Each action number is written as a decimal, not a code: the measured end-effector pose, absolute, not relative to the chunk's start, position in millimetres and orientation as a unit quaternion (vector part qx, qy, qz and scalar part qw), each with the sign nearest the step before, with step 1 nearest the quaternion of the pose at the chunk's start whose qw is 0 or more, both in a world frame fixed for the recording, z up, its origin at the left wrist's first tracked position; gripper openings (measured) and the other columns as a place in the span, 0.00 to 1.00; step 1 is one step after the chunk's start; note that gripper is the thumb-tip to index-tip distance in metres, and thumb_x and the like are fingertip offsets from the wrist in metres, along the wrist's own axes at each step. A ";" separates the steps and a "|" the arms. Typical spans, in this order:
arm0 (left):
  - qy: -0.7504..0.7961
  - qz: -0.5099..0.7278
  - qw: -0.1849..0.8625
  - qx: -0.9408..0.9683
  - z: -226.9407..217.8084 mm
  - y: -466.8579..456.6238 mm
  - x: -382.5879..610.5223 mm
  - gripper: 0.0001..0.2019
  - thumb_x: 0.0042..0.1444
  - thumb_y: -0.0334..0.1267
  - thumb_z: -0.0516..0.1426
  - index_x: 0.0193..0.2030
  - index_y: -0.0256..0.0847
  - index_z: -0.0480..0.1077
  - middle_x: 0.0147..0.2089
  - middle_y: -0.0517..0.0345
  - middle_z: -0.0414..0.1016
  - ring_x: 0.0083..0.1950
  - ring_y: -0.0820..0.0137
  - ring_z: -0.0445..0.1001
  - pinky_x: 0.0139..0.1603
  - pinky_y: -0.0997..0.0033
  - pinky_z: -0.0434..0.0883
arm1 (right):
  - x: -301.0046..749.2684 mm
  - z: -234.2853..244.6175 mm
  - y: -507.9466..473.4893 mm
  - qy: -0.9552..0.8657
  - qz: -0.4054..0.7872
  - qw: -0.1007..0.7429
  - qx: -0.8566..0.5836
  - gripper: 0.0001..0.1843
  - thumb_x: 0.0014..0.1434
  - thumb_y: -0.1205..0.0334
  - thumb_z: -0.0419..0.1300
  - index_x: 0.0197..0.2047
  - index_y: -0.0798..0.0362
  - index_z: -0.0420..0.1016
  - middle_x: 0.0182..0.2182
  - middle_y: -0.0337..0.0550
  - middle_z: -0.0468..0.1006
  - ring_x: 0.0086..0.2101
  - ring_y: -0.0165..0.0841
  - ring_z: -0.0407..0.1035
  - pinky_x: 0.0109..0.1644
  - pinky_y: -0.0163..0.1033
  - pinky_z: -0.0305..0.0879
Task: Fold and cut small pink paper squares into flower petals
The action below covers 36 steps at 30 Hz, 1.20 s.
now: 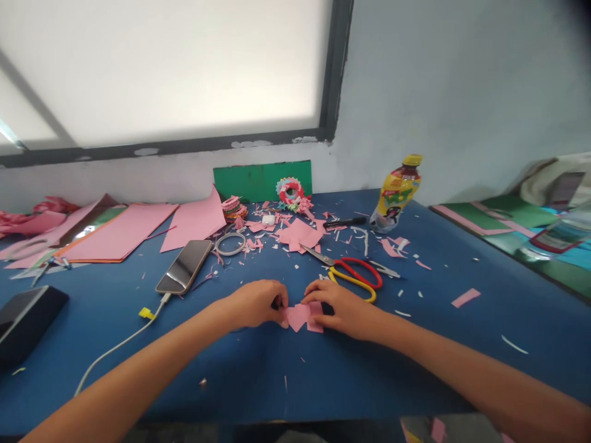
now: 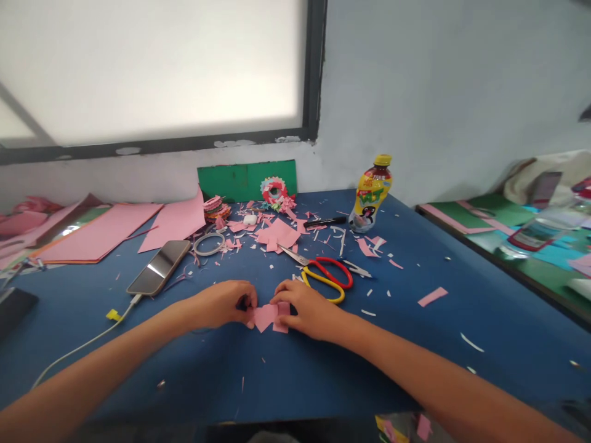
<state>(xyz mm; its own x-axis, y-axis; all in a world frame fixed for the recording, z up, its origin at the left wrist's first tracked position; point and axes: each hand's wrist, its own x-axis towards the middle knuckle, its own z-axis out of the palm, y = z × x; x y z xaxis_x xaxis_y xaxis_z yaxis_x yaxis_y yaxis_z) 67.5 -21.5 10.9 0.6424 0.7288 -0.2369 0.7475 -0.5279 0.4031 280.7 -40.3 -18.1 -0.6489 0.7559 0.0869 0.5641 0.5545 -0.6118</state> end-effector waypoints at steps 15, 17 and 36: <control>0.411 0.025 0.328 0.850 29.5 -25.1 76.1 0.20 0.46 0.52 0.58 0.41 0.41 0.71 0.34 0.58 0.73 0.32 0.70 0.69 0.29 0.75 0.63 | 283.6 8.6 -28.2 -0.769 0.479 0.160 -0.392 0.08 0.53 0.60 0.57 0.32 0.56 0.72 0.25 0.38 0.74 0.26 0.27 0.66 0.29 0.31 0.60; 0.413 0.076 0.355 0.835 26.4 -18.6 77.9 0.16 0.51 0.50 0.55 0.39 0.39 0.71 0.32 0.58 0.74 0.31 0.71 0.69 0.29 0.76 0.63 | 279.9 9.5 -18.9 -0.741 0.515 0.185 -0.389 0.08 0.53 0.60 0.58 0.32 0.56 0.72 0.27 0.39 0.75 0.28 0.27 0.68 0.32 0.32 0.62; 0.324 0.201 0.211 0.900 -20.8 31.0 56.2 0.09 0.56 0.32 0.52 0.38 0.39 0.73 0.36 0.56 0.72 0.34 0.74 0.71 0.35 0.77 0.67 | 263.7 -31.7 45.9 -0.907 0.202 0.229 -0.289 0.06 0.55 0.70 0.56 0.33 0.54 0.74 0.33 0.42 0.75 0.34 0.29 0.68 0.41 0.34 0.63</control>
